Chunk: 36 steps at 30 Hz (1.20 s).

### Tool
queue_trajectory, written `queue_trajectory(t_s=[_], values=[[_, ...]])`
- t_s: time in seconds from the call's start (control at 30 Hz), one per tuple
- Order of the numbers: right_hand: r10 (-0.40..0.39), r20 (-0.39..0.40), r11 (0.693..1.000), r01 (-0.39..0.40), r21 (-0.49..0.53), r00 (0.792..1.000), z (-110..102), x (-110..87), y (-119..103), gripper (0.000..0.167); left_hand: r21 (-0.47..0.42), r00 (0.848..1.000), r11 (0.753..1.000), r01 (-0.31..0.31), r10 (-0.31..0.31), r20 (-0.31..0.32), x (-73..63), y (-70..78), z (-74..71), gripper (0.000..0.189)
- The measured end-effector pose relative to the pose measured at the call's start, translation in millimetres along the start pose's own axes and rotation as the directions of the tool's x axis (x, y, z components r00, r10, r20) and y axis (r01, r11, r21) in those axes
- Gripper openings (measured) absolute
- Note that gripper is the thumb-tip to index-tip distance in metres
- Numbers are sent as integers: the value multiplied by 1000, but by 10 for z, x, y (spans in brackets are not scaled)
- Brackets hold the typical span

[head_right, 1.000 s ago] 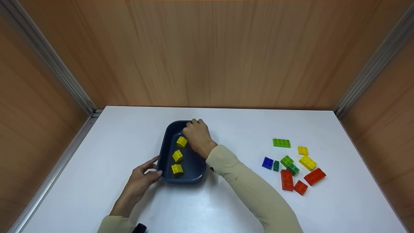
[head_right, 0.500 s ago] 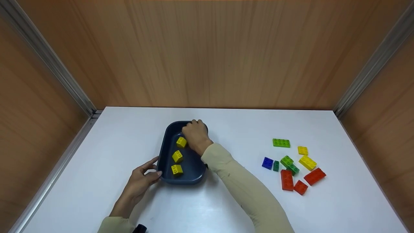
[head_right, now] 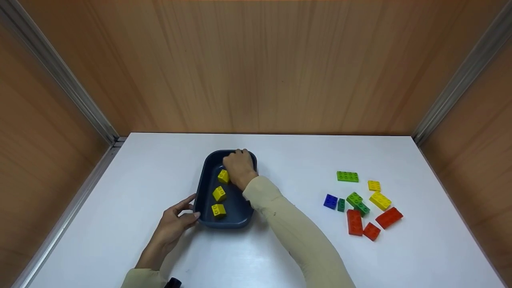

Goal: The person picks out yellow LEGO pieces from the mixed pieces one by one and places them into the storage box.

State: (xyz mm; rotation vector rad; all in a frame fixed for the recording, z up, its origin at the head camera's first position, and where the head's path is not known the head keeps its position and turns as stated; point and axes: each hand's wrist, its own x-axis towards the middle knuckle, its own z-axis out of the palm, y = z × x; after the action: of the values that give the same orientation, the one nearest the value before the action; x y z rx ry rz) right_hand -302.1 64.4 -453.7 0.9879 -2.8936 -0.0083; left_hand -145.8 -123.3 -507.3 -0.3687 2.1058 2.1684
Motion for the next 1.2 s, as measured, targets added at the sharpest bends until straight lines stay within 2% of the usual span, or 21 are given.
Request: queue_trajectory(t_s=[0.2, 0.63, 0.83, 0.97, 1.2], values=[[12, 7, 1000, -12, -16, 1000, 6, 15, 2, 11, 1, 1000, 1000, 3, -3, -2, 7, 1, 3, 66], [51, 91, 997, -46, -60, 995, 47, 59, 2, 20, 3, 1000, 1000, 10, -10, 8, 17, 14, 12, 68], [71, 103, 996, -65, -55, 992, 46, 70, -15, 22, -5, 1000, 1000, 12, -12, 12, 25, 12, 3, 68], [81, 121, 996, -77, -39, 989, 13, 74, -42, 23, -6, 1000, 1000, 10, -10, 12, 28, 11, -5, 68], [120, 157, 990, -129, 49, 980, -67, 84, -101, 19, 8, 1000, 1000, 12, -12, 5, 30, 0, -16, 67]])
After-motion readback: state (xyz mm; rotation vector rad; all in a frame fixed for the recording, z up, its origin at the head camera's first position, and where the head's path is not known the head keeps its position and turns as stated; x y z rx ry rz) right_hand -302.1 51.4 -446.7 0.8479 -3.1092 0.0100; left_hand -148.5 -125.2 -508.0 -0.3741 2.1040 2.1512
